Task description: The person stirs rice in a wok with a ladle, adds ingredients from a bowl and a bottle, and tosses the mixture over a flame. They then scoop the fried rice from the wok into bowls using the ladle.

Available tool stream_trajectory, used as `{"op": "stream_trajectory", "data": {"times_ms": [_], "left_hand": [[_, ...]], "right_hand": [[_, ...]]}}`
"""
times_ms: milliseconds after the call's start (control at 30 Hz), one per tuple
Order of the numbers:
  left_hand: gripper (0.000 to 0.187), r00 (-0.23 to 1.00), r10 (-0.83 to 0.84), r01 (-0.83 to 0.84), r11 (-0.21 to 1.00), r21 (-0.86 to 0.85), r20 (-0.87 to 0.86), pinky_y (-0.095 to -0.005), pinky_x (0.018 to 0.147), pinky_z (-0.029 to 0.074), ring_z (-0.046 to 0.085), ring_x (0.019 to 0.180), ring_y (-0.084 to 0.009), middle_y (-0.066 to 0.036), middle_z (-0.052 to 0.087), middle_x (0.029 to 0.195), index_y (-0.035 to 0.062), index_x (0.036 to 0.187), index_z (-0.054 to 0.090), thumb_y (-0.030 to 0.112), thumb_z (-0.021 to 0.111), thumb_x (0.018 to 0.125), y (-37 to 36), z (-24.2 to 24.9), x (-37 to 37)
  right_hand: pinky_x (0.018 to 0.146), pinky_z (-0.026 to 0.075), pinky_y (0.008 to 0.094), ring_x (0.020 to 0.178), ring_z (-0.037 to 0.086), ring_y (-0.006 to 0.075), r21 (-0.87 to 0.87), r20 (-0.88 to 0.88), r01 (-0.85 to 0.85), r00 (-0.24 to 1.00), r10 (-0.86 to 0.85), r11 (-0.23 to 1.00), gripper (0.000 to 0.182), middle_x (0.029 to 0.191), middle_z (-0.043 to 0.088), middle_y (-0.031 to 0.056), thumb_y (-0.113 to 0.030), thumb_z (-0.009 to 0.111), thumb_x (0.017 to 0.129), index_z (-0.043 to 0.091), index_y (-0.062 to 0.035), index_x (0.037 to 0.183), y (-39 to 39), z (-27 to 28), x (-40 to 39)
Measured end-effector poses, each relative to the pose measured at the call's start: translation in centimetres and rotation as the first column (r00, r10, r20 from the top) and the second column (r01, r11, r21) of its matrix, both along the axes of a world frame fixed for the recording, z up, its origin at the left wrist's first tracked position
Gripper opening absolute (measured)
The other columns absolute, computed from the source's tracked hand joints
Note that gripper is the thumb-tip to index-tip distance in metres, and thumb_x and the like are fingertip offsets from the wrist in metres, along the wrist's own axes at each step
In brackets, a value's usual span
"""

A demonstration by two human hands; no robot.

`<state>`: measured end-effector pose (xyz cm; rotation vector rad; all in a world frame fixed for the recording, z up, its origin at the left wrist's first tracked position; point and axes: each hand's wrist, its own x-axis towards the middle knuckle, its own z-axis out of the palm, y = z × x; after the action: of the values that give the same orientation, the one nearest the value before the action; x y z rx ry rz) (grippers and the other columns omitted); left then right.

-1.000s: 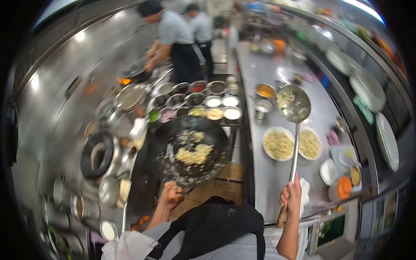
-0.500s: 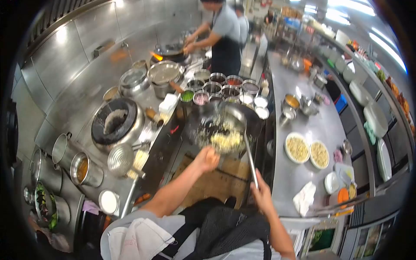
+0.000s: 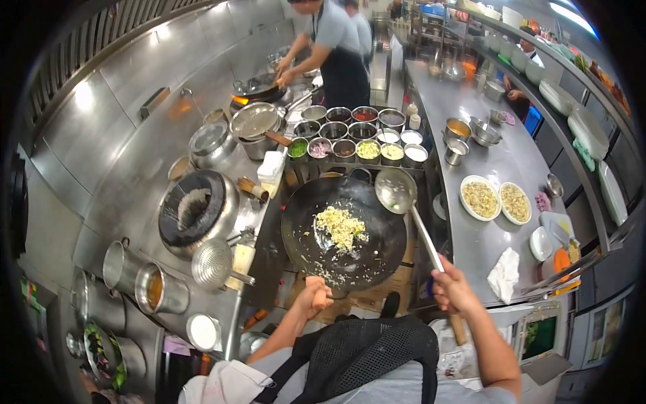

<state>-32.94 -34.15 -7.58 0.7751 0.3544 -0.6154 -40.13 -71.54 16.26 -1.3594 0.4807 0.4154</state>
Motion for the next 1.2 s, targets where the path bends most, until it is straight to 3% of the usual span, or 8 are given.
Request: {"op": "stream_trajectory", "data": {"times_ms": [200,233,367,433,600,800,1000,1200], "left_hand": [[0.023,0.829,-0.056,-0.331,0.754,0.568,0.557,-0.0357,0.061,0.059,0.069,0.071,-0.0232,-0.012,0.067,0.086,-0.0027,0.1,0.06,-0.001,0.068,0.079,1.3,0.0,-3.2],[0.023,0.827,-0.064,-0.326,0.754,0.57,0.558,-0.0357,0.061,0.059,0.069,0.071,-0.0232,-0.012,0.067,0.086,-0.0027,0.1,0.06,-0.001,0.068,0.079,1.6,-0.8,-2.4],[0.017,0.958,0.139,-0.233,0.889,0.395,0.252,-0.0358,0.058,0.059,0.067,0.068,-0.0232,-0.012,0.065,0.088,-0.0019,0.094,0.06,0.003,0.065,0.079,0.5,0.4,-1.0],[0.014,0.988,0.157,-0.151,0.963,0.223,-0.01,-0.0376,0.054,0.059,0.063,0.063,-0.0242,-0.012,0.06,0.082,0.0018,0.093,0.057,0.01,0.061,0.082,1.0,-1.5,-0.6],[0.019,0.981,0.115,-0.108,0.993,0.049,-0.16,-0.0339,0.049,0.058,0.065,0.057,-0.0264,-0.013,0.062,0.076,-0.0008,0.093,0.058,0.016,0.06,0.084,0.8,-3.1,-2.3],[0.028,0.951,0.191,-0.297,0.787,0.542,0.244,-0.0325,0.062,0.057,0.068,0.07,-0.019,-0.01,0.069,0.087,-0.0038,0.097,0.064,0.007,0.073,0.073,-0.7,0.7,-1.7],[0.049,0.773,-0.05,-0.534,0.487,0.691,0.633,-0.0297,0.072,0.054,0.065,0.081,-0.0149,-0.006,0.066,0.093,-0.0027,0.111,0.056,0.006,0.076,0.067,-0.6,-0.8,0.2],[0.016,0.964,0.245,-0.265,0.899,0.349,0.101,-0.0345,0.059,0.055,0.066,0.073,-0.019,-0.008,0.065,0.085,0.0031,0.096,0.06,0.013,0.068,0.086,-0.9,0.5,0.6]], "right_hand": [[0.037,0.04,0.0264,0.042,0.041,0.0074,-0.147,-0.14,-0.295,0.951,0.275,0.944,0.047,0.062,0.044,-0.0017,-0.017,0.047,0.103,0.034,-0.0224,0.148,-0.9,-2.0,5.0],[0.037,0.039,0.0262,0.042,0.041,0.007,0.077,-0.178,-0.278,0.941,0.287,0.958,0.039,0.062,0.044,-0.0022,-0.019,0.048,0.103,0.039,-0.0215,0.14,0.3,-3.2,5.9],[0.038,0.035,0.024,0.043,0.039,0.0054,0.466,-0.271,-0.124,0.923,0.275,0.876,0.022,0.062,0.043,-0.0038,-0.026,0.049,0.104,0.049,-0.0187,0.125,3.2,-10.0,8.7],[0.038,0.036,0.0223,0.043,0.038,0.0046,0.818,-0.453,0.189,0.793,0.407,0.543,0.022,0.061,0.042,-0.004,-0.028,0.045,0.106,0.053,-0.0157,0.122,2.5,-12.4,9.5],[0.037,0.034,0.021,0.043,0.038,0.0035,0.82,-0.488,0.261,0.783,0.386,0.509,0.013,0.065,0.044,-0.0034,-0.027,0.043,0.106,0.049,-0.0155,0.104,-2.4,-13.2,9.0],[0.04,0.032,0.0215,0.046,0.036,0.0018,0.255,-0.423,-0.205,0.855,0.3,0.945,0.012,0.065,0.04,-0.0057,-0.02,0.045,0.105,0.043,-0.024,0.116,-2.1,-8.4,11.7],[0.038,0.03,0.0189,0.045,0.037,0.0009,0.766,-0.325,-0.145,0.753,0.572,0.626,0.01,0.066,0.04,-0.0054,-0.022,0.044,0.106,0.048,-0.0243,0.115,-2.4,-7.1,13.7],[0.035,0.031,0.0188,0.043,0.037,0.0014,0.94,-0.106,-0.13,0.766,0.634,0.315,0.029,0.066,0.04,-0.0043,-0.027,0.042,0.107,0.046,-0.0272,0.135,-2.3,-8.1,14.1]]}}
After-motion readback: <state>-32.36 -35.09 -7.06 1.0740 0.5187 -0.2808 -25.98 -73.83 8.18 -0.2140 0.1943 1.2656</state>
